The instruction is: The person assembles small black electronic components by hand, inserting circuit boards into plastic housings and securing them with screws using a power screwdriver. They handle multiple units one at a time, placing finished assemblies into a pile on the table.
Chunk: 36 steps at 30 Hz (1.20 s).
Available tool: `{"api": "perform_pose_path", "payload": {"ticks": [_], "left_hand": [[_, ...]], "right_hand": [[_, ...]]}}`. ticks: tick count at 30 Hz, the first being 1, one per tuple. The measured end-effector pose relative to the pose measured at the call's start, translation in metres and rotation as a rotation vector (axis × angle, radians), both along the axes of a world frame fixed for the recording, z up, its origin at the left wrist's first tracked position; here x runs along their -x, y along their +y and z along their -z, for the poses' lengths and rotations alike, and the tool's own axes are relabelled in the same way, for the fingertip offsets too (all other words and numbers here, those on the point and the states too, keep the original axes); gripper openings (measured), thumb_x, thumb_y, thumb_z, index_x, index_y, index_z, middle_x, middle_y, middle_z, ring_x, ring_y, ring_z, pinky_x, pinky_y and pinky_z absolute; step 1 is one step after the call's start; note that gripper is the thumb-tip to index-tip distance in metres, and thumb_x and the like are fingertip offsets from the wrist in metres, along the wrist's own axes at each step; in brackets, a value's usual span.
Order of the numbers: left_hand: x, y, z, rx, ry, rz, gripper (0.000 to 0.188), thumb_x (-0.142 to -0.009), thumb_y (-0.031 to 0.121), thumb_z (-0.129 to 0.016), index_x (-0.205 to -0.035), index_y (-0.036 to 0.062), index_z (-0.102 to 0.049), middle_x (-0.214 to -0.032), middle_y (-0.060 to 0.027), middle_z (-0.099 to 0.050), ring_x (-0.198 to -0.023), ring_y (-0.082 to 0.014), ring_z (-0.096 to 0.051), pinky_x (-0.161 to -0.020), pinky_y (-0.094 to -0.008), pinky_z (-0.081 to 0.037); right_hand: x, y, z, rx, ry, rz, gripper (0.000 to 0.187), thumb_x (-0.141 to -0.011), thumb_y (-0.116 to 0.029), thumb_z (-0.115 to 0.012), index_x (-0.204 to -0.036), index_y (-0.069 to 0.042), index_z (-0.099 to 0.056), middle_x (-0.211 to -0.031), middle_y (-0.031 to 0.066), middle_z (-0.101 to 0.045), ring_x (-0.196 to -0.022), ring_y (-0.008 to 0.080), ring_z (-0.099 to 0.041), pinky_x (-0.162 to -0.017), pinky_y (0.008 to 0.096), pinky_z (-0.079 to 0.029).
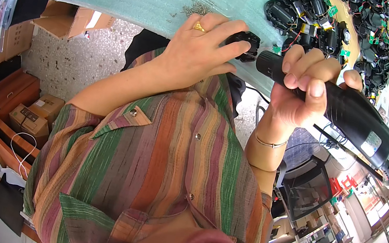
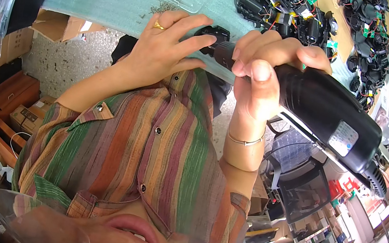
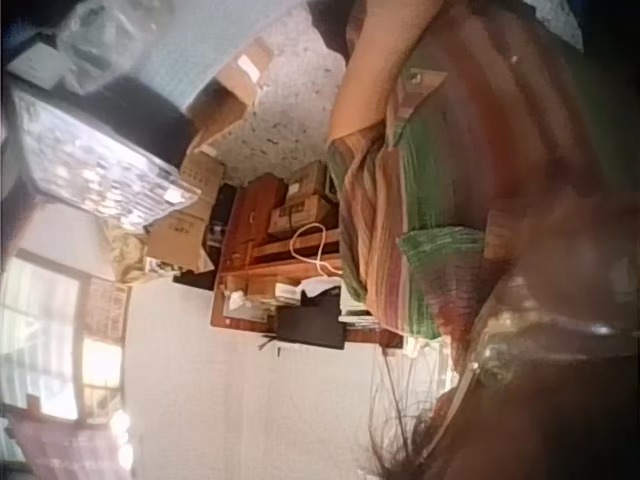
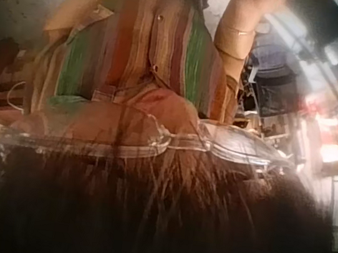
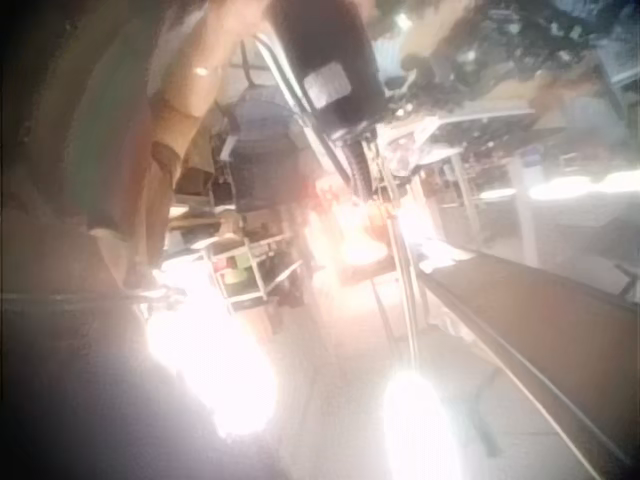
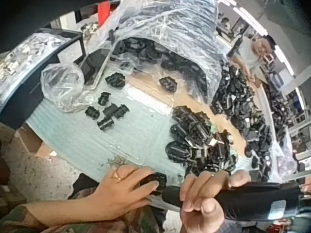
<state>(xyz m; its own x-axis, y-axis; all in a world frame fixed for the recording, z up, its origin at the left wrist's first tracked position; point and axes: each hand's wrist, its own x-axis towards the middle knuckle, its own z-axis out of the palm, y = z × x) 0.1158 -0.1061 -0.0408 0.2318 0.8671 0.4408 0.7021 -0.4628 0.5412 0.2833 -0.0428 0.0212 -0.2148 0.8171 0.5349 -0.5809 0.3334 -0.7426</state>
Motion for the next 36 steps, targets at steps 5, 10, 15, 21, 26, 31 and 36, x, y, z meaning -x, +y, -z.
{"api": "perform_pose_path", "payload": {"ticks": [5,10,15,21,26,31,36], "left_hand": [[-0.003,0.001,0.006,0.038,-0.018,-0.031,0.044,-0.069,0.027,-0.079,-0.109,0.0162,-0.064,-0.123,0.0013,-0.058,-0.100,-0.0227,-0.053,-0.082,-0.0382,-0.040],[-0.003,0.002,0.009,0.040,-0.027,-0.055,0.042,-0.069,0.026,-0.079,-0.107,0.0166,-0.064,-0.121,0.0027,-0.060,-0.098,-0.0214,-0.053,-0.081,-0.0379,-0.039],[-0.003,0.002,0.007,0.047,-0.009,-0.061,0.042,-0.068,0.027,-0.079,-0.107,0.0182,-0.065,-0.120,0.0036,-0.061,-0.096,-0.0200,-0.054,-0.079,-0.0368,-0.038],[-0.004,0.004,0.008,0.042,-0.021,-0.084,0.041,-0.067,0.026,-0.079,-0.105,0.0188,-0.066,-0.116,0.0052,-0.063,-0.093,-0.0181,-0.055,-0.076,-0.0354,-0.037],[-0.001,0.005,0.010,0.012,-0.040,-0.083,0.041,-0.065,0.025,-0.080,-0.103,0.0191,-0.066,-0.113,0.0061,-0.064,-0.091,-0.0172,-0.055,-0.076,-0.0350,-0.036],[-0.003,0.003,0.013,-0.004,-0.059,-0.105,0.038,-0.064,0.025,-0.080,-0.099,0.0193,-0.066,-0.112,0.0067,-0.065,-0.089,-0.0153,-0.055,-0.074,-0.0349,-0.034],[-0.005,0.004,0.019,-0.038,-0.071,-0.111,0.038,-0.065,0.027,-0.080,-0.099,0.0191,-0.066,-0.110,0.0064,-0.065,-0.090,-0.0146,-0.056,-0.074,-0.0351,-0.033]], "right_hand": [[0.007,-0.004,0.006,0.035,-0.017,0.036,0.050,-0.086,-0.005,-0.069,-0.128,-0.011,-0.042,-0.066,0.0043,-0.055,-0.055,0.0179,-0.051,-0.053,0.0345,-0.044],[0.010,-0.004,0.008,0.034,-0.001,0.022,0.050,-0.085,-0.003,-0.069,-0.128,-0.011,-0.043,-0.067,0.0039,-0.055,-0.055,0.0175,-0.051,-0.054,0.0341,-0.045],[0.010,-0.004,0.009,0.038,-0.010,0.024,0.050,-0.085,-0.003,-0.070,-0.127,-0.011,-0.043,-0.067,0.0039,-0.055,-0.055,0.0176,-0.052,-0.054,0.0341,-0.045],[0.013,-0.002,0.012,0.044,-0.020,0.019,0.049,-0.084,-0.003,-0.072,-0.124,-0.010,-0.044,-0.068,0.0041,-0.055,-0.055,0.0177,-0.052,-0.053,0.0343,-0.045],[0.017,-0.002,0.015,0.047,0.002,0.003,0.045,-0.083,-0.001,-0.073,-0.116,-0.010,-0.044,-0.068,0.0050,-0.055,-0.053,0.0177,-0.051,-0.052,0.0342,-0.046],[0.025,-0.007,0.016,-0.047,-0.119,0.003,0.037,-0.085,0.003,-0.067,-0.107,-0.010,-0.041,-0.067,0.0059,-0.052,-0.050,0.0164,-0.048,-0.050,0.0337,-0.045],[0.027,-0.011,0.016,-0.129,-0.285,0.067,0.032,-0.088,-0.002,-0.064,-0.109,-0.013,-0.043,-0.065,0.0047,-0.049,-0.049,0.0161,-0.043,-0.049,0.0332,-0.041]]}}
